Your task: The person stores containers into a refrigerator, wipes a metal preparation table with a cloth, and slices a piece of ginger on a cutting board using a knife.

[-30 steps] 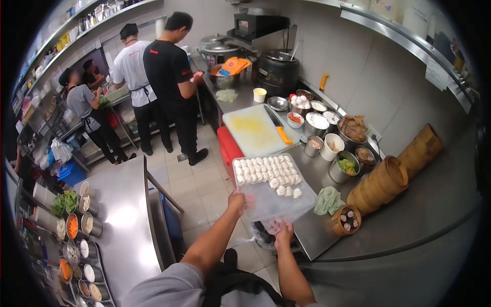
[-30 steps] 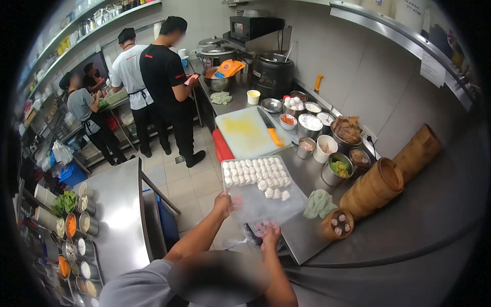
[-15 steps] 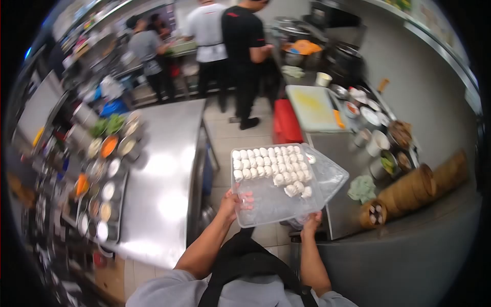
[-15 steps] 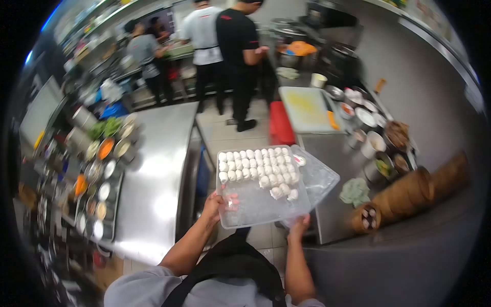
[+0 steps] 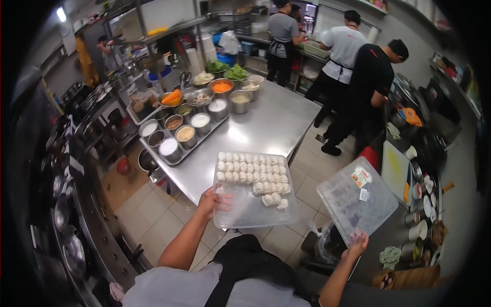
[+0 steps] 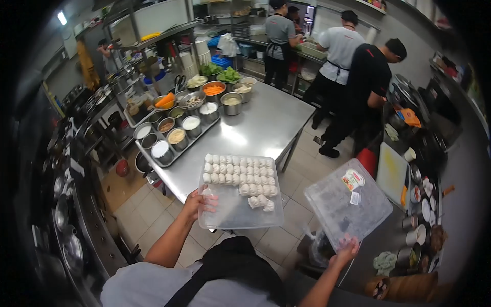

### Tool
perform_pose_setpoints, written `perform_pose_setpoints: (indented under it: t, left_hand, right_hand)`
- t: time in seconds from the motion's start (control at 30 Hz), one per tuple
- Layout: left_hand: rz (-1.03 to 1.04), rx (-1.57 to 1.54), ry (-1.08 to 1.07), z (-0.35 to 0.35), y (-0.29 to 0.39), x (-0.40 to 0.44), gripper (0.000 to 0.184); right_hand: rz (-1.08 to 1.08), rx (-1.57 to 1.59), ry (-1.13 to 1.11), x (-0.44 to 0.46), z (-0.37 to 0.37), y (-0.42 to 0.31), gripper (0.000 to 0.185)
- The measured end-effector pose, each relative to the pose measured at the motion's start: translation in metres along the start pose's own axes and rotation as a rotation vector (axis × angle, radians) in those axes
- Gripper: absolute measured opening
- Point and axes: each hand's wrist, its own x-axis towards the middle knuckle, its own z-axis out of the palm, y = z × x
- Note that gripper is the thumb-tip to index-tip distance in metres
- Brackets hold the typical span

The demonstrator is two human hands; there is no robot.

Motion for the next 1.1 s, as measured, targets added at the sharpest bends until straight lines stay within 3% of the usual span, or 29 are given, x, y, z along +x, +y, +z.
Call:
perform_pose_setpoints:
  t: [0.07, 0.1, 0.13, 0.2, 0.27, 0.3, 0.33, 0.4, 0.47, 0.53, 0.6, 0.67, 0.73, 0.8, 0.93, 1.0, 1.1]
  left_hand:
    - [0.019, -0.004, 0.082, -0.024, 0.004, 0.002, 0.077]
    - [0.021, -0.015, 0.100, -0.035, 0.007, 0.005, 0.077]
    - [0.008, 0.017, 0.093, -0.045, 0.011, 0.010, 0.074]
    - [-0.002, 0.039, 0.102, -0.068, 0.015, 0.018, 0.071]
    - [-0.048, 0.263, 0.268, -0.083, 0.016, 0.032, 0.059]
    - [-0.027, 0.516, 0.322, -0.092, 0.016, 0.039, 0.049]
    - [-0.029, 0.509, 0.325, -0.102, 0.018, 0.045, 0.049]
    - [0.143, 0.681, 0.370, -0.111, 0.033, 0.046, 0.041]
    - [0.212, 0.741, 0.413, -0.125, 0.048, 0.046, 0.043]
    - [0.051, 0.400, 0.407, -0.106, 0.078, 0.026, 0.044]
    - [0.106, 0.336, 0.404, -0.109, 0.054, 0.024, 0.047]
    - [0.303, 0.923, 0.396, -0.117, 0.034, 0.019, 0.046]
    - [0.352, 0.863, 0.386, -0.115, 0.015, 0.016, 0.044]
    - [0.440, 0.916, 0.411, -0.101, 0.012, 0.003, 0.042]
    - [0.408, 0.971, 0.382, -0.100, 0.011, -0.003, 0.041]
    - [0.409, 0.953, 0.361, -0.106, 0.007, -0.003, 0.042]
    - [0.427, 0.924, 0.361, -0.107, 0.006, -0.007, 0.041]
  right_hand:
    - [0.021, -0.070, -0.203, -0.018, 0.029, -0.020, 0.057]
    - [0.046, -0.032, -0.278, -0.027, 0.047, -0.025, 0.046]
    - [0.054, -0.048, -0.296, -0.035, 0.066, -0.023, 0.046]
    - [0.041, -0.071, -0.551, -0.056, 0.112, -0.006, 0.048]
    - [0.143, -0.071, -0.717, -0.095, 0.166, 0.008, 0.039]
    - [0.224, -0.081, -0.764, -0.121, 0.193, 0.009, 0.037]
    - [0.305, -0.091, -0.806, -0.146, 0.218, 0.010, 0.035]
    - [0.360, -0.135, -0.920, -0.180, 0.252, 0.024, 0.031]
    - [0.373, -0.131, -0.920, -0.207, 0.274, 0.050, 0.030]
    - [0.380, -0.123, -0.915, -0.218, 0.280, 0.060, 0.029]
    - [0.366, -0.144, -0.903, -0.226, 0.279, 0.063, 0.026]
    - [0.350, -0.228, -0.842, -0.230, 0.272, 0.055, 0.026]
    - [0.334, -0.310, -0.780, -0.220, 0.259, 0.059, 0.026]
    - [-0.333, -0.769, -0.785, -0.205, 0.243, 0.071, 0.029]
    - [-0.190, -0.841, -0.716, -0.210, 0.236, 0.067, 0.031]
    - [-0.433, -0.909, -0.683, -0.214, 0.235, 0.070, 0.031]
    - [-0.581, -0.927, -0.587, -0.225, 0.232, 0.068, 0.033]
